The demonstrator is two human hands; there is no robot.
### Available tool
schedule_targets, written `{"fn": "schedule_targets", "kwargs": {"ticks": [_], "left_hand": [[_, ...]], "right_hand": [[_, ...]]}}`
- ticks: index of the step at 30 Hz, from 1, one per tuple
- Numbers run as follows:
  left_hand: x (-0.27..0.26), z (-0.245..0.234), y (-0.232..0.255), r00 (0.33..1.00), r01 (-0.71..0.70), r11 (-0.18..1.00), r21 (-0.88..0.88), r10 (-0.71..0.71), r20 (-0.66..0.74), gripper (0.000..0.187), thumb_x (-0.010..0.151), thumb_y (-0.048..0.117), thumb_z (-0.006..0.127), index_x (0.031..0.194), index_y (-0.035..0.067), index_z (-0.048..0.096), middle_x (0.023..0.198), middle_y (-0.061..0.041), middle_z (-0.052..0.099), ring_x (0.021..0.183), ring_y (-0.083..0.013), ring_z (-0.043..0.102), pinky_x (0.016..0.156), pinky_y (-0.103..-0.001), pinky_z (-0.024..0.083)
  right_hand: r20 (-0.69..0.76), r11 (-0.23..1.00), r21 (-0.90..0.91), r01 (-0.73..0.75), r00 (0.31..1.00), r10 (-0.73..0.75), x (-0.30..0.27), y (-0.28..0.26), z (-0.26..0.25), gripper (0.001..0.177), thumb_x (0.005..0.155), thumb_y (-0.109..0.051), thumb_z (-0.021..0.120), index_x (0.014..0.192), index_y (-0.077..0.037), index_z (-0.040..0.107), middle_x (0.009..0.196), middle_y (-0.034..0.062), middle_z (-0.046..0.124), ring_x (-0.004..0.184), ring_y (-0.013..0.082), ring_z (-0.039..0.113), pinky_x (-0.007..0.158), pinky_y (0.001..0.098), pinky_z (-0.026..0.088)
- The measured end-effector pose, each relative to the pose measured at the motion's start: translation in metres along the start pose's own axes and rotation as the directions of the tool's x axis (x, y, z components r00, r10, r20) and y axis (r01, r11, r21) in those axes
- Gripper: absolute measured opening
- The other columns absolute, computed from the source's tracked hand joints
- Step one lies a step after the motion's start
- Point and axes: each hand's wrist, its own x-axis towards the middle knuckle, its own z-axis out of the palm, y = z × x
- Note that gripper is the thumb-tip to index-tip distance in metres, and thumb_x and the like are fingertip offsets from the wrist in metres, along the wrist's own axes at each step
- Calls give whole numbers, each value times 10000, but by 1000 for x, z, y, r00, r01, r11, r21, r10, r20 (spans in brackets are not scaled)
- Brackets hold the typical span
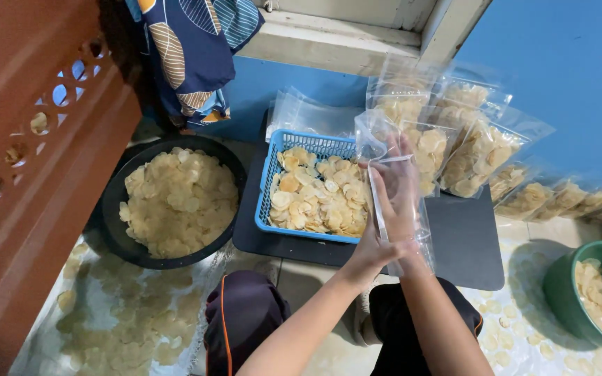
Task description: Packaging chips into plastic bags by hand from a basket and a bowl
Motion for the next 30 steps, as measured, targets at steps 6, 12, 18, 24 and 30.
{"fn": "schedule_targets", "kwargs": {"ticks": [6, 12, 18, 24, 30], "left_hand": [[-4, 6, 10, 999, -10, 995, -95, 6, -40, 943, 722, 146, 863, 1526, 127, 371, 1276, -131, 631, 1144, -206, 619, 990, -396, 526], [1, 1, 2, 989, -75, 997, -10, 73, -128, 956, 701, 146, 874, 1517, 147, 377, 1303, -50, 606, 1144, -120, 582, 1008, -348, 518], [5, -10, -24, 978, -55, 973, -225, 7, -209, 801, 762, 164, 883, 1437, 69, 463, 1216, -120, 665, 1045, -199, 675, 926, -390, 587], [9, -8, -3, 983, -81, 955, -287, 28, -184, 712, 764, 152, 875, 1375, 52, 524, 1152, -90, 695, 1019, -183, 692, 885, -382, 600], [4, -6, 12, 992, -86, 981, -173, 69, -103, 855, 679, 102, 905, 1411, 57, 465, 1172, -77, 669, 1067, -154, 660, 957, -370, 556]], "right_hand": [[60, 947, -304, -108, 989, 132, 5, 4, -7, 711, 1076, -309, 539, 1631, -31, 192, 1447, 293, 497, 1233, 395, 578, 1054, 559, 488], [-13, 958, 53, -281, 959, 282, 6, 13, 0, 396, 1003, -134, 664, 1365, -25, 550, 1078, 177, 650, 841, 217, 641, 644, 303, 585], [251, 510, 528, -679, 699, 670, -6, 60, 3, 443, 1095, -304, 495, 1428, -13, 522, 1012, 237, 708, 827, 219, 760, 581, 255, 610], [338, 687, 433, -584, 811, 476, -6, 48, -4, 831, 1026, -339, 589, 1668, -187, 83, 1645, 222, 267, 1208, 324, 637, 752, 207, 539], [32, 865, 451, -219, 973, 230, -1, 20, 7, 797, 971, -64, 637, 1646, -106, 215, 1603, 218, 349, 1294, 318, 554, 931, 323, 583]]}}
